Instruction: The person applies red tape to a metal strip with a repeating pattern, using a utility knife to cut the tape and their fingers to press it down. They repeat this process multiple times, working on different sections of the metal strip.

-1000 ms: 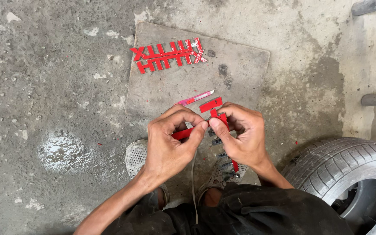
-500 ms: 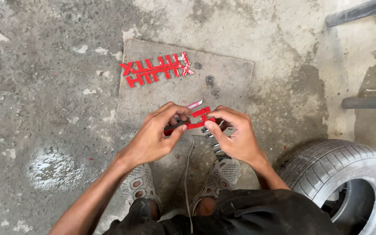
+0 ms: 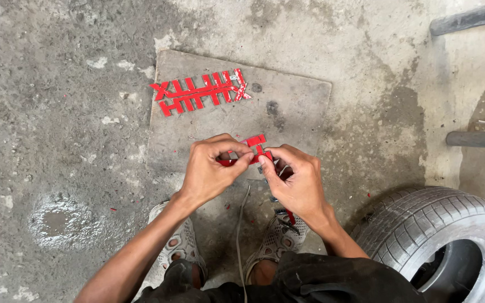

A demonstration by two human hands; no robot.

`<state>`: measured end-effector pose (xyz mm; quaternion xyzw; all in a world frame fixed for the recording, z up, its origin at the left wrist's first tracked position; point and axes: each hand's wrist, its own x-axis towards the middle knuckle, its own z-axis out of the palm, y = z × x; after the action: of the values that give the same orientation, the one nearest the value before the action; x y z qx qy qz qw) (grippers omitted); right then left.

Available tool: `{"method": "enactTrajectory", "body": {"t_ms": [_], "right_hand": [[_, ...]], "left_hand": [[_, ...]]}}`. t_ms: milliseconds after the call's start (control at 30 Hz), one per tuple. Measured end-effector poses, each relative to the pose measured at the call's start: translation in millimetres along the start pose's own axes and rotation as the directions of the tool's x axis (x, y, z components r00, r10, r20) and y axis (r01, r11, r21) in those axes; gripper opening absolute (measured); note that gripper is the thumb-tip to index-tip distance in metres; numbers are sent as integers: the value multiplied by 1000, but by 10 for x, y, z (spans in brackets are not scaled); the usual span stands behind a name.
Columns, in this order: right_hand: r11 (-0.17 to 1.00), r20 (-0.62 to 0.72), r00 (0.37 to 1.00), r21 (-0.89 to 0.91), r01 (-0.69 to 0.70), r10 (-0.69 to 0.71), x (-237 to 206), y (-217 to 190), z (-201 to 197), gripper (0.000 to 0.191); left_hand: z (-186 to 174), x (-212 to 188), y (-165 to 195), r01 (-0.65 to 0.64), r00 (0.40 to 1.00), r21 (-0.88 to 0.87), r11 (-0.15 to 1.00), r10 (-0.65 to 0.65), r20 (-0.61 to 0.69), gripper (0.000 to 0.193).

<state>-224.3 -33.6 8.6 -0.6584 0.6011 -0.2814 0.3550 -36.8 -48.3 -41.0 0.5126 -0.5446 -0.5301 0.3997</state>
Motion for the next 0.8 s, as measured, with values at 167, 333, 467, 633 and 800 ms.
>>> {"method": "enactTrajectory", "body": {"t_ms": [167,333,467,633,800], "right_hand": [[1000,16,1000,-17,2,-1,29,5,26,13],[999,10,1000,-32,-10,10,27,33,51,12],[1000,-5,1000,23,15,-15,28,35,11,13],[979,-26,989,-150,137,-143,81,102,62,16],[817,-62,928,-498,289,-367,191,282,241,21]], "left_hand": [[71,-37,-32,-312,939,260,914,339,-64,7],[121,-69,-109,-302,939,425,853,342,-20,14],[53,-94,-201,-152,984,310,939,172,-40,10],[-4,114,-369,-272,962,408,872,263,78,10],[-30,375,-589,-453,891,493,743,390,231,18]]}}
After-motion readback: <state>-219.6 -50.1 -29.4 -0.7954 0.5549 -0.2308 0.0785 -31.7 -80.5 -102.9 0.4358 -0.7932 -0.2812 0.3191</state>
